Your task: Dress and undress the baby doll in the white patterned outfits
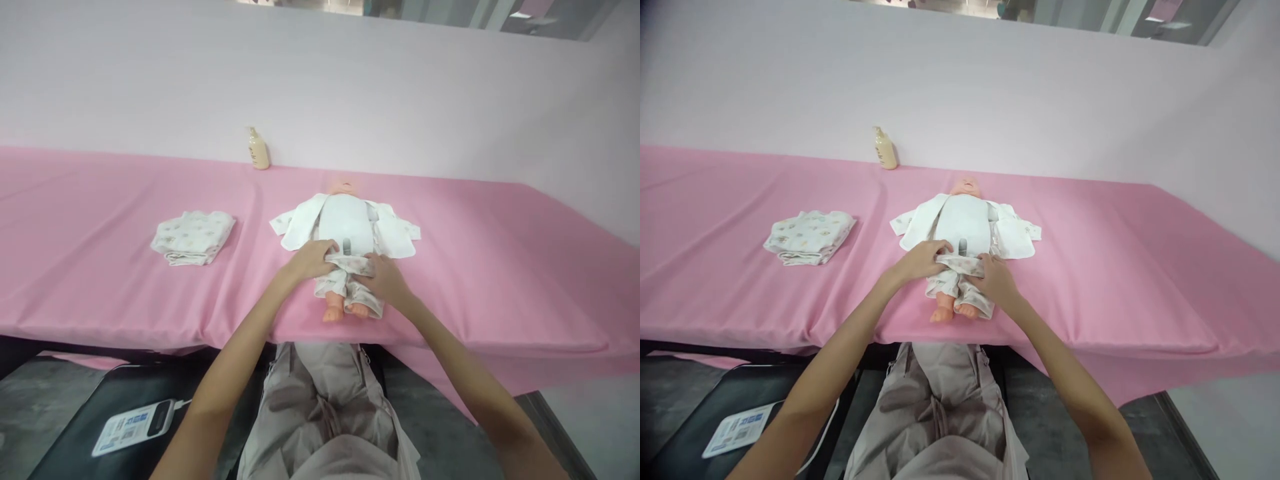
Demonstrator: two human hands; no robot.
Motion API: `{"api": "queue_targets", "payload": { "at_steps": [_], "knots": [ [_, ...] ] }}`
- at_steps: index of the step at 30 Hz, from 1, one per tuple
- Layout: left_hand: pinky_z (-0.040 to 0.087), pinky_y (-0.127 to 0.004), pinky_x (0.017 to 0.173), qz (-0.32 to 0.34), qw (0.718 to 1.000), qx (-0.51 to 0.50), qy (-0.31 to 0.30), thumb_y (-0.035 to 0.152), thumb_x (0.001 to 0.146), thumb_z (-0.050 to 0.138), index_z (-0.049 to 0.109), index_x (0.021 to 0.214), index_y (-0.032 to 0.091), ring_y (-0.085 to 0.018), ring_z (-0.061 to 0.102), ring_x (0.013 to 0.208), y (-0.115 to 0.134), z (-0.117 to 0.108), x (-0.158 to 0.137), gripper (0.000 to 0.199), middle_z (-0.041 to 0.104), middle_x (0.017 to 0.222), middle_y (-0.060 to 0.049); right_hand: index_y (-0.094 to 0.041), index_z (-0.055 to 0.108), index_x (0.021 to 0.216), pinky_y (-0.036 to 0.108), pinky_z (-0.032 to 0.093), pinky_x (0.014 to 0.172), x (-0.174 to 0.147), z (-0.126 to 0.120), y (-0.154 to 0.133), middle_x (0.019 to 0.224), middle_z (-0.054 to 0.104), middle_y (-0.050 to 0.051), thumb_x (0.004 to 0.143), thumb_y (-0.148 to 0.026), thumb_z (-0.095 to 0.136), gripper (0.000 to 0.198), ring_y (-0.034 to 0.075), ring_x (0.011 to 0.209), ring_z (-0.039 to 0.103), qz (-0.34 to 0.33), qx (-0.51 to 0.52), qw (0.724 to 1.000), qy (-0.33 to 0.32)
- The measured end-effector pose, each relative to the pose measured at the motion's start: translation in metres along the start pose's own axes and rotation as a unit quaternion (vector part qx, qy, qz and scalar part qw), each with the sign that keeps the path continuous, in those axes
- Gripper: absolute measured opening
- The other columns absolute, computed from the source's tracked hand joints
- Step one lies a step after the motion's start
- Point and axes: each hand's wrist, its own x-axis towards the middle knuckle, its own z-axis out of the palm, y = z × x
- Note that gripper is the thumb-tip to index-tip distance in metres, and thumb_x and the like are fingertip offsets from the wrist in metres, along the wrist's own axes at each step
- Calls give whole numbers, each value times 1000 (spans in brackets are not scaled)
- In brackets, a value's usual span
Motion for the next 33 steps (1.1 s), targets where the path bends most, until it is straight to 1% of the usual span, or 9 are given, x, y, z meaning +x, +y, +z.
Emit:
{"api": "queue_targets", "payload": {
  "at_steps": [5,7,10,14,17,20,25,30,33],
  "knots": [
    [39,-40,91,-15,999,-12,-38,56,74,57,54,118,20,-27,53,103,23,0,-54,58,58,110,-8,-16,58,94,34,41,79,-11,-1,-17,84,65,8,76,-22,56,19,24,84,57,29,-5,999,-27],
    [34,-44,99,-7,999,-3,-42,61,64,65,39,134,21,-31,43,120,29,9,-70,84,47,129,-11,-15,57,103,36,41,84,-23,-5,-19,96,64,10,78,-28,57,29,25,94,56,17,38,999,-25],
    [30,-46,102,-16,999,19,-28,59,53,73,25,141,19,-35,31,131,37,25,-82,107,34,141,-15,-14,43,129,40,41,92,-46,-13,-17,122,54,15,74,-50,63,69,28,114,48,-39,81,995,-40],
    [33,-44,95,-35,995,85,43,44,61,72,38,131,16,-33,44,118,50,42,-84,83,50,126,-15,-14,37,136,45,42,92,-67,-12,-12,129,51,18,65,-56,68,88,34,116,48,-10,74,997,-32],
    [36,-40,83,-35,990,107,88,31,71,66,47,117,17,-28,55,99,58,51,-91,52,61,108,-10,-15,53,118,44,46,84,-76,2,-13,106,65,13,67,-43,66,59,31,97,58,31,101,994,13],
    [35,-35,70,-10,969,128,209,11,77,56,54,96,18,-21,57,76,66,67,-106,20,66,84,-4,-20,60,97,39,48,70,-92,19,-22,82,67,8,74,-29,55,25,24,73,61,-18,138,985,106],
    [36,-31,61,95,911,121,382,9,84,49,56,73,21,-14,45,53,80,96,-128,17,50,52,2,-23,53,77,37,46,60,-132,31,-41,54,52,1,84,-16,41,15,18,50,48,-107,165,936,291],
    [45,-31,68,103,935,-46,335,10,85,46,57,75,20,-15,51,62,88,89,-142,18,54,58,-1,-22,51,83,31,40,50,-155,18,-49,55,51,1,80,-11,42,15,18,51,49,-148,148,947,244],
    [40,-30,60,110,966,-5,236,11,84,49,58,77,19,-16,51,61,94,73,-153,13,56,62,-1,-20,50,81,30,36,50,-165,7,-49,56,52,2,74,-8,41,17,18,51,47,-186,114,961,169]
  ]
}}
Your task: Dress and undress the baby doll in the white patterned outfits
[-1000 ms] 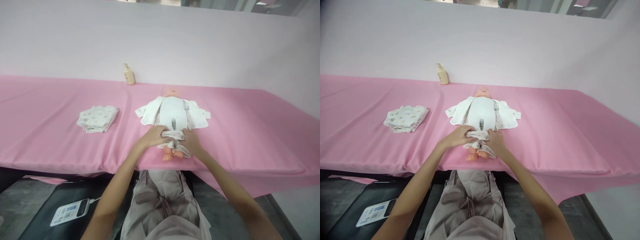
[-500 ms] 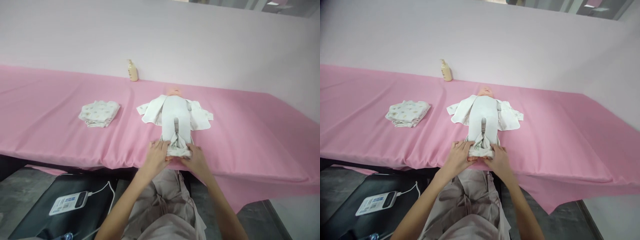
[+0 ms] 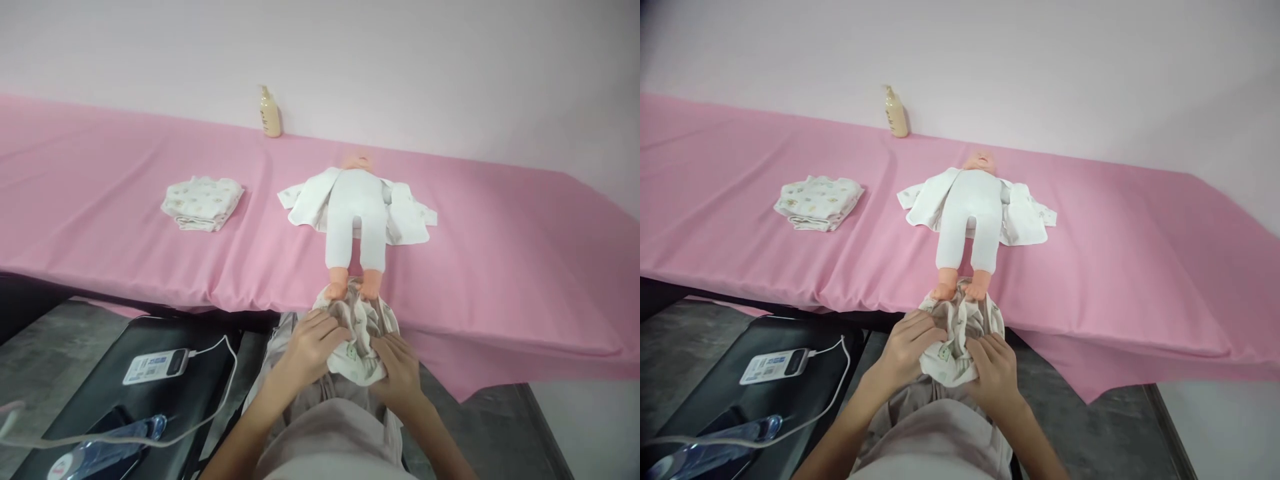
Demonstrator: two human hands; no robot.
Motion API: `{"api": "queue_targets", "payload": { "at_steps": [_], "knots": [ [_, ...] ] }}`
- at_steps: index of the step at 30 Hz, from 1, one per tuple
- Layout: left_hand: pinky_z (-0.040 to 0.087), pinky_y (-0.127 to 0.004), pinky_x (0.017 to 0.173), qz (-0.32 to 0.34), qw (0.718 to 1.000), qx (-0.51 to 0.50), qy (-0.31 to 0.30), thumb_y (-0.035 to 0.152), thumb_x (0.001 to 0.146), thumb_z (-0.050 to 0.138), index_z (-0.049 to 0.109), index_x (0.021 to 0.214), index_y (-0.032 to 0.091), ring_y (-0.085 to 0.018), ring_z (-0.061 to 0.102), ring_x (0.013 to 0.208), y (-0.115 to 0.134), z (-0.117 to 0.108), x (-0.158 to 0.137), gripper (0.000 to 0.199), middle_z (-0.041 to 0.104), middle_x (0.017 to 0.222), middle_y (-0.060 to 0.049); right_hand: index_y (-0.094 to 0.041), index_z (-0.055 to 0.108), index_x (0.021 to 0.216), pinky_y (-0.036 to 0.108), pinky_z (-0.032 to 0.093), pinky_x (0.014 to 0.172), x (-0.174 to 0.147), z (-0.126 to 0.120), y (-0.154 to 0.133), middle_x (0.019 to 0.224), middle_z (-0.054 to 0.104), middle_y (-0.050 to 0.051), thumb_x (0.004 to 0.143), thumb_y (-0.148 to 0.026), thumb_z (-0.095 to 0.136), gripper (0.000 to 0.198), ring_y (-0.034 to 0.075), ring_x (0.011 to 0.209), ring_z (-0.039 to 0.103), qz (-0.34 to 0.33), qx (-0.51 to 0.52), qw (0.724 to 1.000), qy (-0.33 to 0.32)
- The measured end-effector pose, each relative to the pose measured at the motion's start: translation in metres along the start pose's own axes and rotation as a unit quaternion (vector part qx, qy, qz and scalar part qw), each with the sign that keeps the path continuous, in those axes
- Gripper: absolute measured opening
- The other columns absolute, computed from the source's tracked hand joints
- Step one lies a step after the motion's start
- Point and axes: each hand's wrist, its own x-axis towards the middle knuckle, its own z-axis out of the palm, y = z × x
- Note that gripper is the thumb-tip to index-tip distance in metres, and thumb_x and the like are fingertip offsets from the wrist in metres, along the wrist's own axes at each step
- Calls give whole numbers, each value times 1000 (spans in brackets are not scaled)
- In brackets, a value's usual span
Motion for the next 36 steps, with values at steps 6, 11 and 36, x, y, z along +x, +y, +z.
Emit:
{"api": "queue_targets", "payload": {
  "at_steps": [6,11,36],
  "knots": [
    [41,-31,68,-47,979,1,-198,14,79,55,58,86,20,-17,56,72,21,-44,-2,9,61,78,-2,-17,56,94,34,43,66,-1,-39,-17,78,62,7,61,-10,48,35,23,72,56,28,-34,980,-196],
    [43,-30,80,-50,932,-117,-339,33,67,73,55,109,23,-21,59,93,28,-82,-4,46,64,102,-3,-21,58,104,34,45,70,7,-85,-22,89,63,6,68,-10,57,38,24,83,58,-6,-59,934,-353],
    [48,-29,55,-23,975,220,32,30,77,68,61,71,23,-16,62,62,2,-141,13,11,64,71,0,-24,59,78,42,44,93,71,-148,-15,67,62,-1,92,-31,49,18,15,66,57,-211,-173,949,-156]
  ]
}}
